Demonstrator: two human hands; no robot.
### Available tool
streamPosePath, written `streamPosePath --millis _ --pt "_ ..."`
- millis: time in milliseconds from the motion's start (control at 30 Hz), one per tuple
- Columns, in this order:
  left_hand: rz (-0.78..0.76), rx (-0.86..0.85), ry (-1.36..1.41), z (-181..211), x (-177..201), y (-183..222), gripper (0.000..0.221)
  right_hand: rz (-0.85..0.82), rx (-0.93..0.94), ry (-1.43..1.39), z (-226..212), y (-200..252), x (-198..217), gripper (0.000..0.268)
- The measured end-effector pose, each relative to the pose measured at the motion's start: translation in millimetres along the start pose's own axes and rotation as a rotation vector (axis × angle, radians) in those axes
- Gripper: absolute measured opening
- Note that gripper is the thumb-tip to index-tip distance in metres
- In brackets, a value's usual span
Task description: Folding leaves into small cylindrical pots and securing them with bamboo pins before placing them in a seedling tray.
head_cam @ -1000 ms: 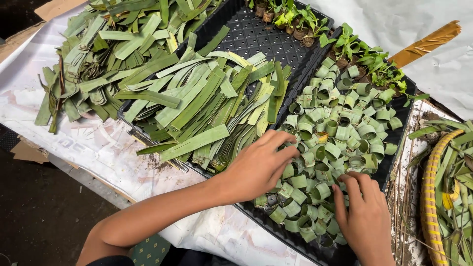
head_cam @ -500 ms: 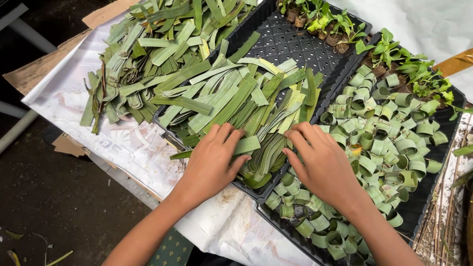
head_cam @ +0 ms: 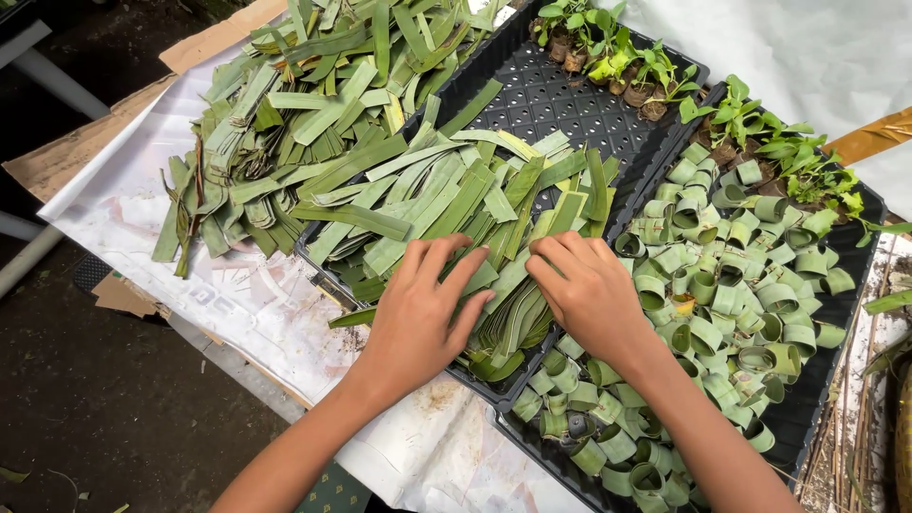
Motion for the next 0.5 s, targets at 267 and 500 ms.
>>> streamPosePath --millis 267,500 --pt "-0.154 -0.122 -0.019 7 -29 -5 0.024 0.058 -0.013 -0.199 7 4 36 0.018" --pt "-0.217 -0.039 -0.150 -9 -62 -10 0.031 0.034 -0.077 -0.218 11 14 31 0.011"
Point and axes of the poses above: each hand's wrist, its own y-axis away from the middle knuckle, its own x-axis out of the back of the hand, z = x × y, the point moved 6 cm from there along -y, towards the middle knuckle, and after that the axes turned 7 degrees about -z, right-handed, at the moved point
